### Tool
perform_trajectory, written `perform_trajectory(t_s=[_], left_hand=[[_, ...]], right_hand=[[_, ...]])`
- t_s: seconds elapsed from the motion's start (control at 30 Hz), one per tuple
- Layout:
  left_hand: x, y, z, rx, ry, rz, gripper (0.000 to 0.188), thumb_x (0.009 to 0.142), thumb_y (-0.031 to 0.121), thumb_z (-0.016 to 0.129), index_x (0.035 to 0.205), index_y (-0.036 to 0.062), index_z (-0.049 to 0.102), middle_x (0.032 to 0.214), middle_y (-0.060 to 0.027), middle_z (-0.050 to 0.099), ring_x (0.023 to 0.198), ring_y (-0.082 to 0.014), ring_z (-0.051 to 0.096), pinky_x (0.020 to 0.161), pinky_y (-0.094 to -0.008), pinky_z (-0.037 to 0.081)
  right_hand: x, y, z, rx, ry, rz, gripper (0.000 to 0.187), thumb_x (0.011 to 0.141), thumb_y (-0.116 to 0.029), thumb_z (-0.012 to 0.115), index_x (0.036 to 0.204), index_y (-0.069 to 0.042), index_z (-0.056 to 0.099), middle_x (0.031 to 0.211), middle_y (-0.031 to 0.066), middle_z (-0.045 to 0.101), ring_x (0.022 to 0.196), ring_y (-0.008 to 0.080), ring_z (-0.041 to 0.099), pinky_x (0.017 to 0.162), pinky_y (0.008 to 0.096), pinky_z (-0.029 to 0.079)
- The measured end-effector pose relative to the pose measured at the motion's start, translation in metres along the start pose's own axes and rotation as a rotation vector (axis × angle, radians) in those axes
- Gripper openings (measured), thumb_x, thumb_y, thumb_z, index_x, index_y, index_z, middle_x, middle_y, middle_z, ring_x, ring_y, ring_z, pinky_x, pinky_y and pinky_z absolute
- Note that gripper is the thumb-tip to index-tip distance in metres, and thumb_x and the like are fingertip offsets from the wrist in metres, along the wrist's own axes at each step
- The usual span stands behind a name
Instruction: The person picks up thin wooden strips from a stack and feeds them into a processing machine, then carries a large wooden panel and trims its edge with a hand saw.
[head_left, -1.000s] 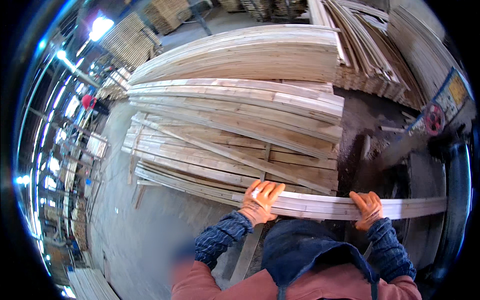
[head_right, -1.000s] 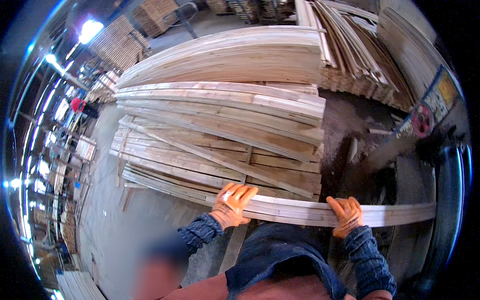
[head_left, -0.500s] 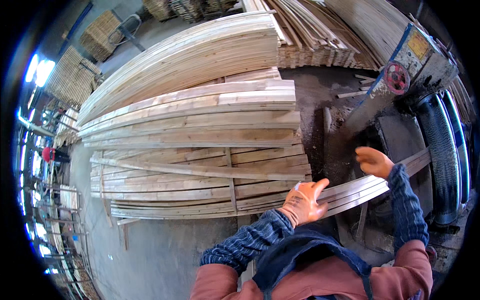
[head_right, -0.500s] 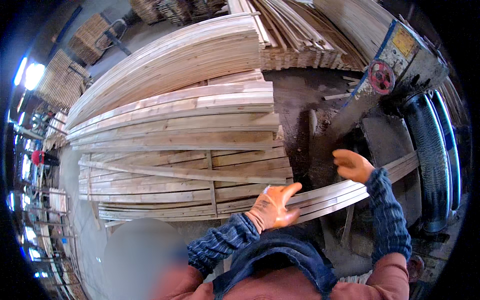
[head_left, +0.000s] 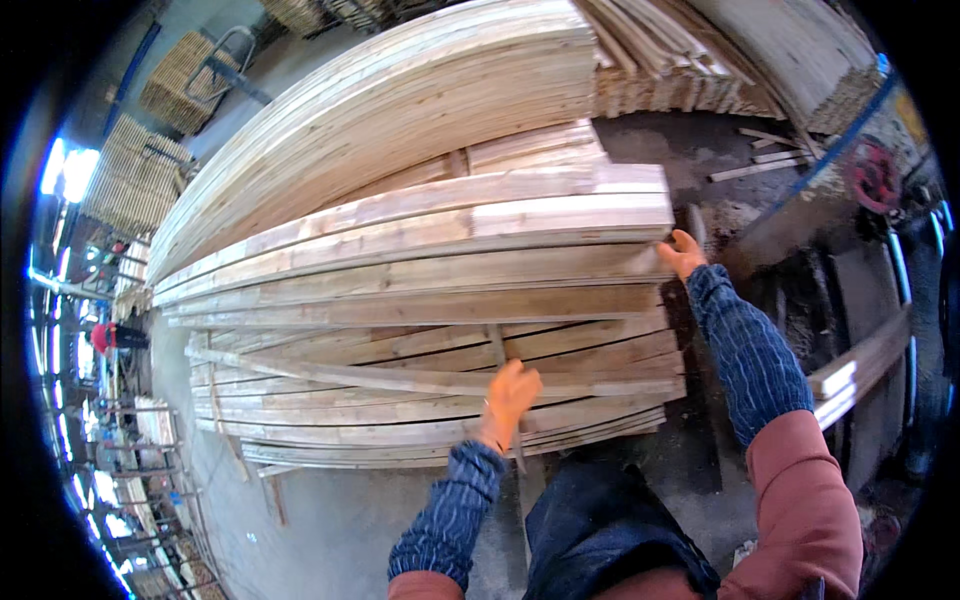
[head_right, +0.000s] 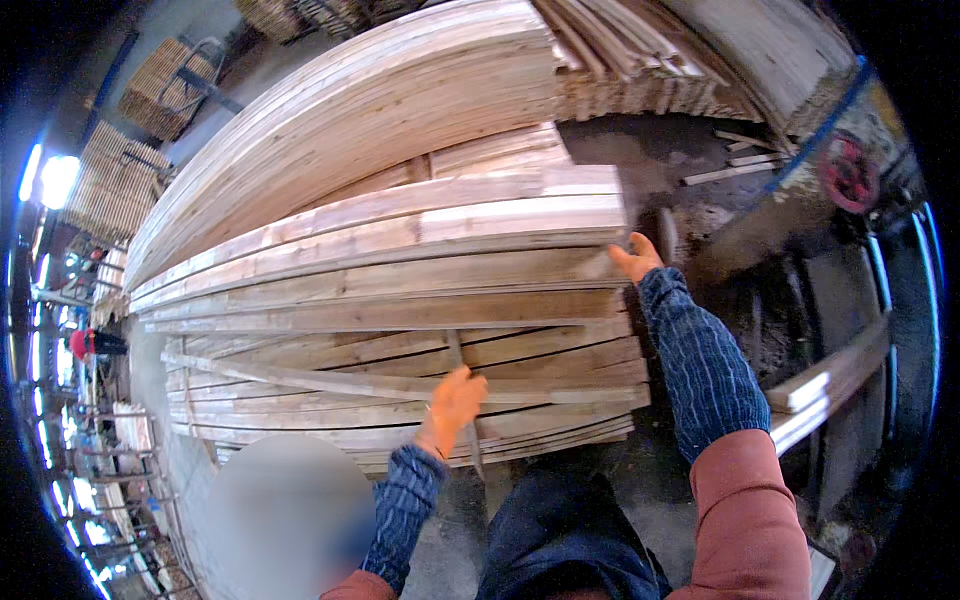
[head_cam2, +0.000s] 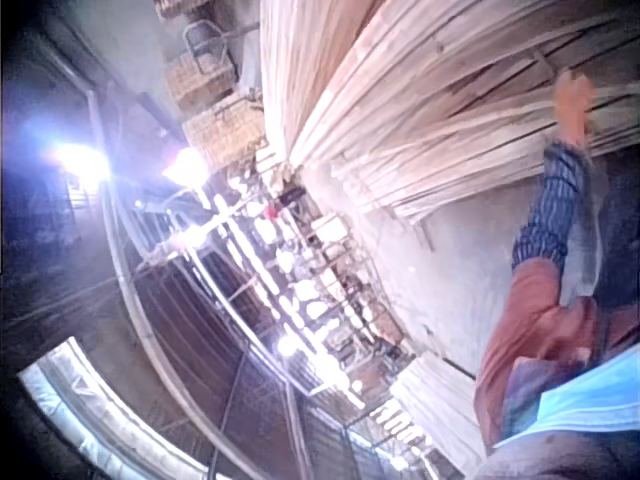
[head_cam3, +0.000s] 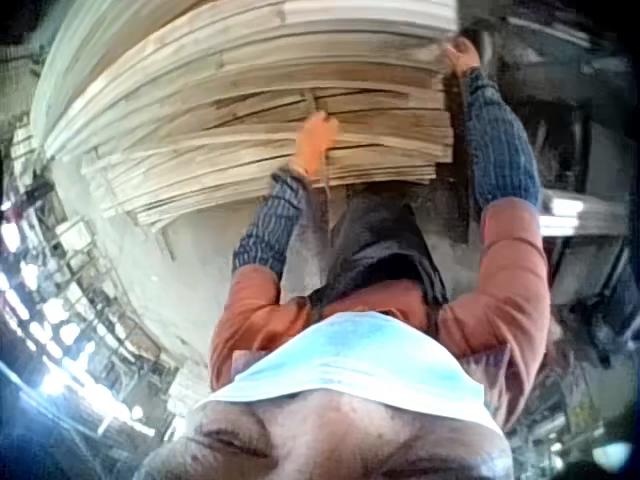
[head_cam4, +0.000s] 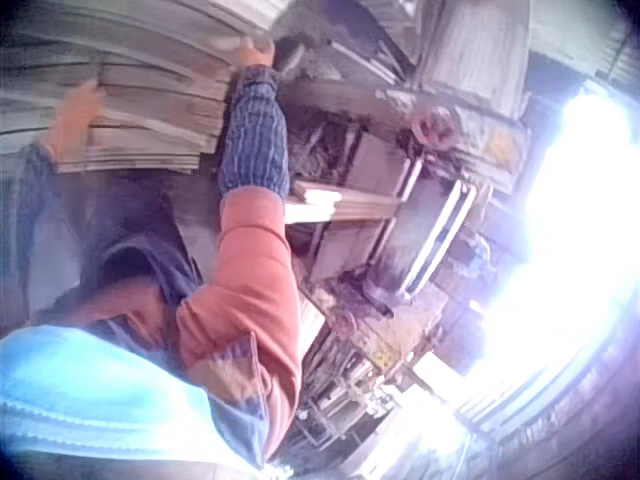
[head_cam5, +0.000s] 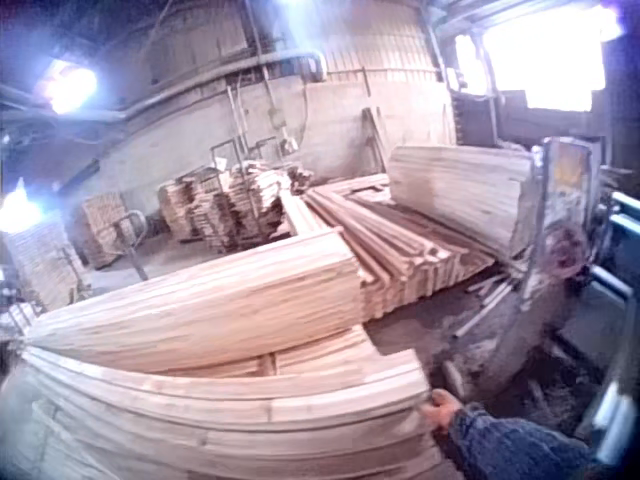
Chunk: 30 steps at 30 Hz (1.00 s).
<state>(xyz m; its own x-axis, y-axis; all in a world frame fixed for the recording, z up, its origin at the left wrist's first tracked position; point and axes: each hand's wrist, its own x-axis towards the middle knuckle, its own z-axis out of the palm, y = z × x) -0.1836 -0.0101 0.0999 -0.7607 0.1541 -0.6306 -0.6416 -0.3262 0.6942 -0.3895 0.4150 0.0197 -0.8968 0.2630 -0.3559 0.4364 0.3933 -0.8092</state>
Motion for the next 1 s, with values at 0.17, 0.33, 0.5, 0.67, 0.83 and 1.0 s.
perform_trajectory(t_s=[0.17, 0.33, 0.5, 0.67, 0.83, 1.0], left_hand=[[0.082, 0.083, -0.096, -0.307, 0.185, 0.098, 0.086, 0.097, 0.043, 0.068, 0.162, 0.0122, 0.022, 0.166, -0.0179, 0.025, 0.149, -0.0339, 0.034, 0.122, -0.0485, 0.026], [0.179, 0.127, -0.092, -0.240, 0.148, 0.109, 0.100, 0.092, 0.047, 0.072, 0.162, 0.0070, 0.014, 0.165, -0.0177, 0.020, 0.153, -0.0339, 0.025, 0.123, -0.0484, 0.024], [0.170, 0.123, -0.125, -0.642, 0.386, 0.044, 0.083, 0.080, 0.055, 0.082, 0.143, 0.0122, 0.048, 0.141, -0.0103, 0.050, 0.132, -0.0297, 0.049, 0.116, -0.0479, 0.033], [0.169, 0.132, -0.101, -0.695, 0.242, 0.097, 0.065, 0.084, 0.060, 0.076, 0.128, 0.0150, 0.060, 0.125, -0.0041, 0.063, 0.116, -0.0277, 0.060, 0.099, -0.0485, 0.050], [0.136, 0.130, -0.095, -0.820, 0.118, 0.184, 0.065, 0.093, 0.059, 0.063, 0.138, 0.0128, 0.053, 0.136, -0.0067, 0.060, 0.123, -0.0298, 0.057, 0.103, -0.0487, 0.048], [0.117, 0.129, -0.090, -0.797, 0.061, 0.302, 0.067, 0.094, 0.063, 0.059, 0.140, 0.0146, 0.053, 0.138, -0.0080, 0.059, 0.125, -0.0318, 0.056, 0.104, -0.0516, 0.047]], right_hand=[[0.030, 0.049, 0.041, 0.473, -0.088, 0.113, 0.071, 0.086, -0.018, 0.081, 0.146, -0.003, 0.045, 0.113, 0.0151, 0.069, 0.119, 0.0274, 0.060, 0.107, 0.0410, 0.047], [0.056, 0.121, -0.045, -0.002, -0.287, -0.203, 0.062, 0.091, -0.026, 0.073, 0.142, -0.005, 0.046, 0.129, 0.0076, 0.061, 0.130, 0.0272, 0.053, 0.117, 0.0485, 0.034], [-0.020, -0.031, 0.020, 0.464, 0.028, 0.372, 0.067, 0.098, -0.039, 0.063, 0.152, -0.012, 0.033, 0.163, 0.0093, 0.035, 0.149, 0.0281, 0.033, 0.122, 0.0557, 0.023], [-0.025, 0.029, -0.033, 0.343, 0.054, 0.174, 0.072, 0.092, -0.061, 0.065, 0.143, -0.012, 0.054, 0.136, 0.0111, 0.061, 0.123, 0.0308, 0.059, 0.097, 0.0522, 0.050], [-0.082, -0.023, -0.026, 0.090, 0.135, -0.097, 0.049, 0.085, -0.053, 0.074, 0.110, -0.012, 0.066, 0.112, 0.0070, 0.062, 0.101, 0.0248, 0.058, 0.093, 0.0392, 0.044], [-0.097, -0.046, -0.037, 0.304, 0.103, 0.209, 0.042, 0.087, -0.049, 0.073, 0.103, -0.010, 0.068, 0.098, 0.0025, 0.060, 0.087, 0.0181, 0.054, 0.080, 0.0343, 0.045]])
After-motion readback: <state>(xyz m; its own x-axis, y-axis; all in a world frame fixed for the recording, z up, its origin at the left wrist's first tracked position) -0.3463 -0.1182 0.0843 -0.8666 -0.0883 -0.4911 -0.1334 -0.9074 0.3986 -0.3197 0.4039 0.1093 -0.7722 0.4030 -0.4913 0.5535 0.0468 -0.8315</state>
